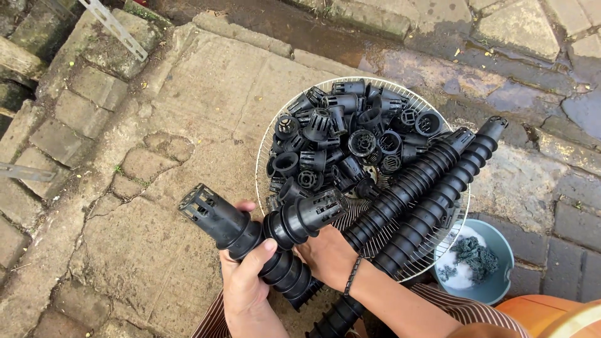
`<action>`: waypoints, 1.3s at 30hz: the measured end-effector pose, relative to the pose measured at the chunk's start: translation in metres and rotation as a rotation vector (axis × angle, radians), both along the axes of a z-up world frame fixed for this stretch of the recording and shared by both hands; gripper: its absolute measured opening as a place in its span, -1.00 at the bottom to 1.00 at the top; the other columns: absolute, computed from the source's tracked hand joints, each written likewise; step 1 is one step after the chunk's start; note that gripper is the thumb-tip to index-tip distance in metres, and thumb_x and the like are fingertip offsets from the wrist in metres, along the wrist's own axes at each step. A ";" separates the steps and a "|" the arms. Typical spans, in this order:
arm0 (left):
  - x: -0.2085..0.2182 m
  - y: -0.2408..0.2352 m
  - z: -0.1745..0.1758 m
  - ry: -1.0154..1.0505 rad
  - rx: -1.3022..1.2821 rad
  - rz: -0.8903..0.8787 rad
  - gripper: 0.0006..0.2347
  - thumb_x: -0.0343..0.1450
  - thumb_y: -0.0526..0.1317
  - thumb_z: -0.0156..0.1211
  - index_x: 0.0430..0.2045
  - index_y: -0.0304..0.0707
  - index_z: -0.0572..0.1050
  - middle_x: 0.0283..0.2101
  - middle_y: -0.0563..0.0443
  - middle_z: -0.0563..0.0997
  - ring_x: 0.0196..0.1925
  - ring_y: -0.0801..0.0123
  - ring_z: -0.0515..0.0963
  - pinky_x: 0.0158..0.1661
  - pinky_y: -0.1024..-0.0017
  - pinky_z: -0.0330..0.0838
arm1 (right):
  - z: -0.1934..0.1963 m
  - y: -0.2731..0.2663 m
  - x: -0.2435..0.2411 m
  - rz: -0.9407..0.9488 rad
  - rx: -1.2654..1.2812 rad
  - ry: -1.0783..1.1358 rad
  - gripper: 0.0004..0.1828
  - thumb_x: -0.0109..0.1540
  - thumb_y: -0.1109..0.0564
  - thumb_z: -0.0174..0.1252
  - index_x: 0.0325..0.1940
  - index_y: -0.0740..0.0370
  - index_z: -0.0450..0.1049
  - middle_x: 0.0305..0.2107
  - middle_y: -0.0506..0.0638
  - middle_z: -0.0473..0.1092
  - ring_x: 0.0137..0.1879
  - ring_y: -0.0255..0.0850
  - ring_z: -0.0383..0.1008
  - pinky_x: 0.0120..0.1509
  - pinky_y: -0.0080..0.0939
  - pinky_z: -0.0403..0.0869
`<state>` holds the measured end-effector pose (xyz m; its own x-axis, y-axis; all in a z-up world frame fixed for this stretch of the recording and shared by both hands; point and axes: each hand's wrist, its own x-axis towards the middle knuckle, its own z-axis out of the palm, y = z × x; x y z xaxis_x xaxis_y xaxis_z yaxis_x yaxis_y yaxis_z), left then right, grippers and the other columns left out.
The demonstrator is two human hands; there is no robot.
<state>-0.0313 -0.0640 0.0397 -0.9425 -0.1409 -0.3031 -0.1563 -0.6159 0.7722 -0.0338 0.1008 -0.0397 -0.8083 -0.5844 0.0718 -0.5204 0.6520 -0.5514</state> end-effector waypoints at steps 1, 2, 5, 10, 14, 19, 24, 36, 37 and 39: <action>0.000 0.000 0.001 -0.002 -0.001 -0.001 -0.37 0.15 -0.46 0.34 0.19 -0.30 0.34 -0.38 0.06 0.48 -0.33 0.37 0.56 -0.26 0.36 0.49 | 0.003 -0.002 0.000 -0.001 -0.001 -0.002 -0.91 0.17 0.16 0.24 -0.27 0.16 0.50 -0.28 0.05 0.47 -0.05 0.08 0.50 0.00 0.11 0.43; -0.001 0.000 0.001 -0.010 -0.007 -0.011 -0.37 0.15 -0.46 0.34 0.18 -0.31 0.34 -0.38 0.05 0.49 -0.34 0.34 0.58 -0.26 0.34 0.50 | 0.005 -0.004 -0.002 -0.018 0.012 -0.014 -0.89 0.17 0.15 0.22 -0.23 0.17 0.51 -0.28 0.07 0.47 -0.06 0.09 0.49 -0.03 0.12 0.42; -0.003 0.001 -0.001 -0.034 -0.030 -0.011 -0.37 0.14 -0.46 0.35 0.16 -0.30 0.35 -0.37 0.05 0.51 -0.33 0.33 0.59 -0.25 0.33 0.52 | 0.007 -0.007 -0.009 -0.080 0.005 -0.036 -0.85 0.17 0.14 0.21 -0.20 0.19 0.51 -0.28 0.10 0.46 -0.07 0.10 0.49 -0.04 0.11 0.43; -0.004 0.003 0.001 -0.072 -0.050 -0.020 -0.39 0.13 -0.46 0.36 0.13 -0.30 0.38 -0.35 0.00 0.53 -0.31 0.31 0.61 -0.21 0.32 0.53 | 0.000 -0.004 -0.007 -0.169 -0.045 -0.128 -0.83 0.15 0.14 0.24 -0.22 0.23 0.49 -0.30 0.13 0.45 -0.10 0.10 0.49 -0.04 0.11 0.45; -0.004 0.004 -0.004 -0.073 -0.066 -0.025 -0.40 0.13 -0.45 0.37 0.13 -0.27 0.40 -0.33 0.06 0.52 -0.28 0.38 0.57 -0.18 0.37 0.49 | 0.000 0.006 -0.009 -0.234 -0.037 -0.250 -0.70 0.12 0.11 0.31 -0.10 0.18 0.50 -0.23 0.14 0.48 -0.09 0.12 0.51 -0.04 0.09 0.49; -0.003 0.006 -0.011 -0.063 -0.082 -0.003 -0.40 0.13 -0.44 0.38 0.13 -0.27 0.41 -0.34 0.11 0.48 -0.28 0.44 0.51 -0.18 0.42 0.44 | 0.047 0.043 -0.044 -0.520 -0.416 -0.364 -0.47 0.01 0.32 0.22 0.08 0.16 0.42 -0.19 0.06 0.52 -0.03 -0.06 0.58 0.06 -0.11 0.53; -0.003 0.007 -0.023 -0.066 -0.054 0.020 -0.41 0.14 -0.46 0.41 0.11 -0.27 0.43 -0.32 0.13 0.48 -0.28 0.46 0.51 -0.20 0.44 0.44 | 0.079 0.099 -0.058 -0.973 -1.213 -0.788 -0.75 0.32 0.19 0.01 0.09 0.20 0.41 -0.14 -0.03 0.50 -0.03 -0.24 0.50 0.10 -0.12 0.48; -0.011 0.024 -0.020 -0.073 -0.123 -0.033 -0.47 0.15 -0.48 0.39 0.05 -0.25 0.48 -0.28 0.09 0.56 -0.27 0.48 0.56 -0.17 0.44 0.49 | 0.107 0.095 -0.043 -0.804 -0.994 -0.763 -0.69 0.25 0.24 0.11 0.09 0.26 0.41 -0.14 -0.04 0.45 -0.01 -0.29 0.47 0.15 -0.17 0.50; -0.009 0.024 -0.018 -0.071 -0.125 -0.034 -0.47 0.15 -0.48 0.39 0.05 -0.25 0.48 -0.28 0.09 0.56 -0.27 0.48 0.56 -0.17 0.44 0.49 | 0.107 0.095 -0.041 -0.804 -0.998 -0.761 -0.69 0.25 0.24 0.11 0.09 0.26 0.41 -0.14 -0.04 0.45 -0.01 -0.29 0.47 0.15 -0.17 0.50; -0.013 0.026 -0.017 -0.076 -0.144 -0.057 -0.48 0.15 -0.47 0.40 0.04 -0.25 0.49 -0.31 0.10 0.54 -0.31 0.49 0.53 -0.22 0.46 0.47 | 0.108 0.095 -0.042 -0.734 -1.014 -0.783 -0.67 0.22 0.27 0.16 0.08 0.28 0.41 -0.13 -0.06 0.43 -0.02 -0.28 0.45 0.12 -0.18 0.47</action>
<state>-0.0446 -0.0379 0.0232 -0.9255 -0.1345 -0.3540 -0.2490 -0.4883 0.8364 -0.0763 0.1961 0.0687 -0.9192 -0.0046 -0.3937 0.3869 -0.1953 -0.9012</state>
